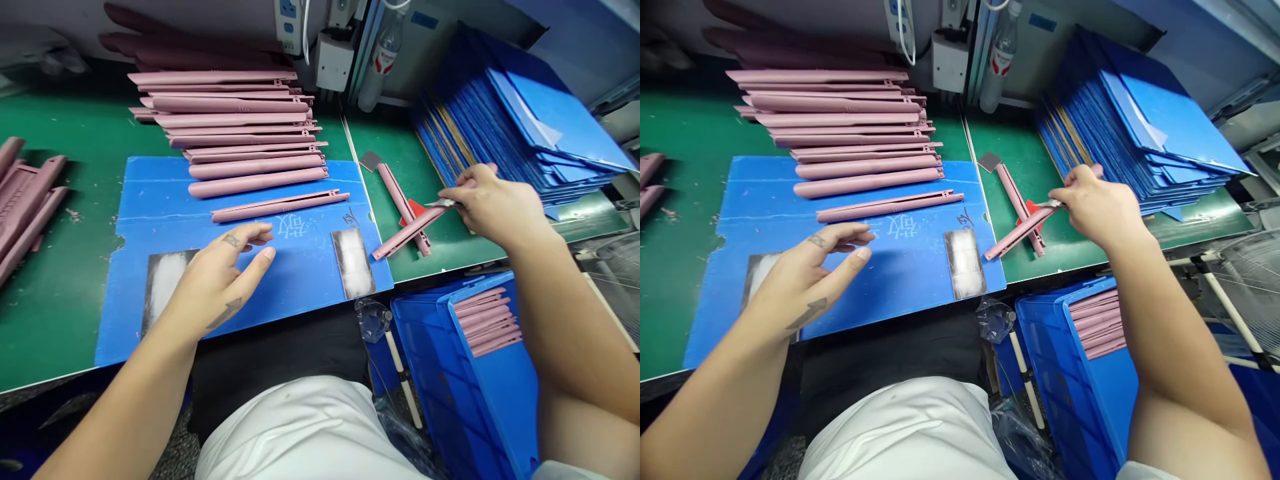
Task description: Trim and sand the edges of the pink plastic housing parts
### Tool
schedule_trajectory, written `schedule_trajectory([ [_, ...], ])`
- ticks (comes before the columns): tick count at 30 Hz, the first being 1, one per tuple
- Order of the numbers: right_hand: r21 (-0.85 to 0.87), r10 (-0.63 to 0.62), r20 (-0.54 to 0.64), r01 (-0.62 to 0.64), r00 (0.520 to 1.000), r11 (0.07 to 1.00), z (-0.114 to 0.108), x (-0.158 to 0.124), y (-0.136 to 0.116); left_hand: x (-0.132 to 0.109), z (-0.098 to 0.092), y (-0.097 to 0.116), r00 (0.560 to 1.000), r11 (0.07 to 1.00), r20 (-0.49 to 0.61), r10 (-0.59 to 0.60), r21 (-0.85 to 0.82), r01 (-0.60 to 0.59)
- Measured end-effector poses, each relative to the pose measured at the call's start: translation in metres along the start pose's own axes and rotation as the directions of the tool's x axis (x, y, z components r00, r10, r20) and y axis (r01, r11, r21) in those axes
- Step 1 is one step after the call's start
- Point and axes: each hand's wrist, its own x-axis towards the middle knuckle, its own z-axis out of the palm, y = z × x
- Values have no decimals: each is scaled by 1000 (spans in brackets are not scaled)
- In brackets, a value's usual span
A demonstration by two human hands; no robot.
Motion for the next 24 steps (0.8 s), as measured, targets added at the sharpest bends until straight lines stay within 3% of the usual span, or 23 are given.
schedule_trajectory([
  [3,58,-129,35,127,991,990,10,49,-18,15,0,7,988,973,85,127,185,-141],
  [5,93,-187,53,181,981,979,20,76,-36,32,1,11,958,911,168,232,307,-275],
  [7,123,-203,66,194,977,973,29,93,-52,53,4,10,938,840,228,262,425,-338],
  [11,183,-114,44,104,993,978,39,103,-77,94,8,-4,969,726,232,83,652,-219],
  [14,354,-29,29,17,999,935,36,93,-102,105,2,-11,956,687,287,-63,707,-167],
  [16,607,-23,46,-9,999,795,29,79,-127,95,-3,-3,937,743,329,-113,654,-140],
  [19,907,-41,47,-25,998,421,12,48,-179,60,-7,17,922,869,354,-155,492,-42],
  [21,981,-28,89,-83,996,175,-1,31,-216,31,-6,22,930,904,321,-177,428,25],
  [23,989,-34,120,-123,992,-83,-10,21,-248,8,-5,11,932,905,314,-184,424,35],
  [24,970,-12,176,-176,984,-167,-12,16,-259,0,-3,2,928,905,320,-192,423,41],
])
